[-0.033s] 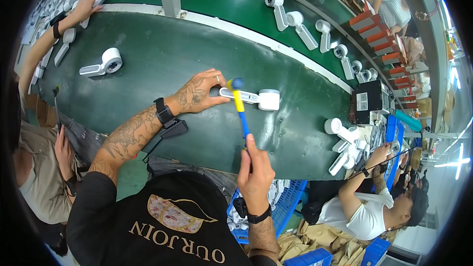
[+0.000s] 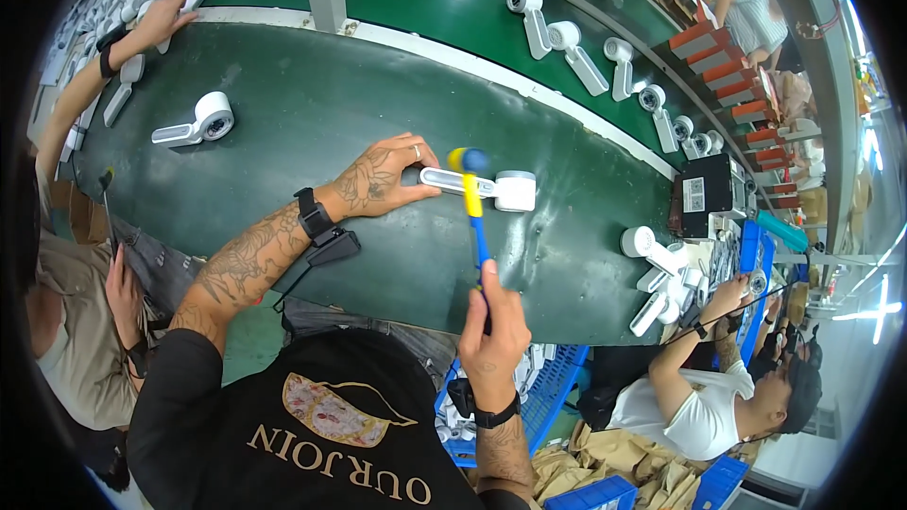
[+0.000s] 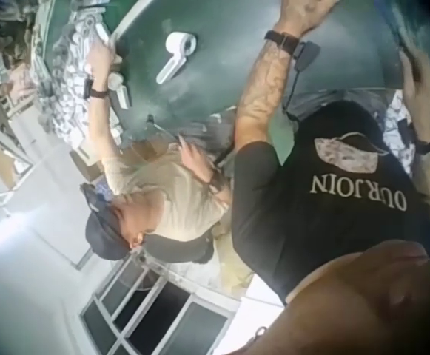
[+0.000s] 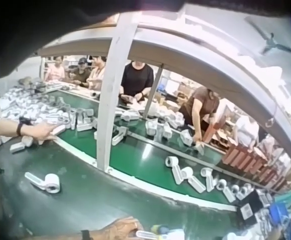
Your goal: The person picks up a white plastic component from the conveyor belt, places it on the workbench, and strikes it with a small hammer. This process is repeated multiple times throughout the video.
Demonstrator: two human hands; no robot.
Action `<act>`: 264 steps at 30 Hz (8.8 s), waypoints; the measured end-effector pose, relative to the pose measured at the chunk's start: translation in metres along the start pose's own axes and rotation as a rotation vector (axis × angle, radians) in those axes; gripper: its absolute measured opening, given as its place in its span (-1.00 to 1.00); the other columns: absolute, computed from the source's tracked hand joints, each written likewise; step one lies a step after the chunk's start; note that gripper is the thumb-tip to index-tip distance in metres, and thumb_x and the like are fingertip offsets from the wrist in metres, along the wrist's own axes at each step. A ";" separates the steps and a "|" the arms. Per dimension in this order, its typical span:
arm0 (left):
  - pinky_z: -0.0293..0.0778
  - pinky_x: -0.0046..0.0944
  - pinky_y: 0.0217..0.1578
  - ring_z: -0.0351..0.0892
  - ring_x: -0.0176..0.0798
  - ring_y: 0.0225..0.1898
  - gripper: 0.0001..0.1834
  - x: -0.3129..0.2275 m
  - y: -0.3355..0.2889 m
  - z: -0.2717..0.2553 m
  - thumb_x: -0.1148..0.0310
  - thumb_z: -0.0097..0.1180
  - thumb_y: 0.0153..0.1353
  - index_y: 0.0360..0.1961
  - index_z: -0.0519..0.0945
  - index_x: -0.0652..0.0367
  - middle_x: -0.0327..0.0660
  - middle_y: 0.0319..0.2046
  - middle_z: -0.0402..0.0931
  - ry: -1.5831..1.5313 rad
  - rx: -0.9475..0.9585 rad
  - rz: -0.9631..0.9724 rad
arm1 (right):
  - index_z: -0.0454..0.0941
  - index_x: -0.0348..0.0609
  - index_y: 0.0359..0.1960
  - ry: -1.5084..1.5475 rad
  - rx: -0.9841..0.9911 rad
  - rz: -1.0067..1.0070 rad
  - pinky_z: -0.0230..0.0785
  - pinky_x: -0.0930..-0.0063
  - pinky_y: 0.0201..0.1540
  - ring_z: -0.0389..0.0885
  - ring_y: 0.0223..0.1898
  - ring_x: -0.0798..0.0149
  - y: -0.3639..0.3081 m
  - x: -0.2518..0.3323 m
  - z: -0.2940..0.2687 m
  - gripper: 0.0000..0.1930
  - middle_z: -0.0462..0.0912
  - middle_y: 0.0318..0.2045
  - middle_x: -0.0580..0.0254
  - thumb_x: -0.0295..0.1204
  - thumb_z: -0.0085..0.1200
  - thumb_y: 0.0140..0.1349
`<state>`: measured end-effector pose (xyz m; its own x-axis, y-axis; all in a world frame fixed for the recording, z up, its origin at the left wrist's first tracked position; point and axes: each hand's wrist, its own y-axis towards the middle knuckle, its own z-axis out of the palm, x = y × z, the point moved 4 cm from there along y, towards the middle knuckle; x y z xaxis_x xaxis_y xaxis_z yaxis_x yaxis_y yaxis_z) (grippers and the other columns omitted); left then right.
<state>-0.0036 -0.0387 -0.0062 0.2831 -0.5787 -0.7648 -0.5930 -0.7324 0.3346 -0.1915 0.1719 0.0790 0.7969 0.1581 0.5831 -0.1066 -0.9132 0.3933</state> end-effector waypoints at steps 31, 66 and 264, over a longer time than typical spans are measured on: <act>0.62 -0.22 -0.22 0.69 -0.24 -0.29 -0.74 -0.011 0.004 -0.009 0.36 0.48 0.30 -0.08 0.71 0.24 -0.20 -0.12 0.70 -0.058 -0.008 -0.226 | 0.63 -0.29 0.37 0.005 0.128 0.078 0.58 0.38 -0.19 0.74 -0.26 0.21 -0.001 -0.013 0.009 -0.53 0.77 -0.14 0.01 -0.69 0.22 0.44; 0.57 -0.04 -0.01 0.60 0.02 -0.09 -0.70 -0.015 0.006 -0.005 0.34 0.42 0.27 0.01 0.71 0.15 -0.12 -0.17 0.64 0.140 -0.092 0.050 | 0.56 -0.42 0.39 0.169 0.039 0.242 0.62 0.41 0.10 0.78 0.02 0.23 -0.026 -0.039 0.007 -0.56 0.76 0.14 -0.10 -0.67 0.16 0.51; 0.66 0.10 0.06 0.76 0.23 -0.02 -0.50 0.113 0.175 -0.077 0.04 0.43 0.25 -0.03 0.75 0.28 0.16 -0.06 0.76 0.301 -0.640 -0.352 | 0.44 -0.28 0.51 0.303 -0.279 0.356 0.16 0.66 -0.47 0.37 -0.51 0.61 -0.060 -0.111 0.044 -0.48 0.66 -0.24 0.31 -0.61 0.11 0.55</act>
<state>-0.0173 -0.2594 0.0080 0.6196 -0.2802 -0.7332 0.0922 -0.9017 0.4225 -0.2474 0.1926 -0.0400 0.4797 -0.0044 0.8774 -0.5253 -0.8024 0.2832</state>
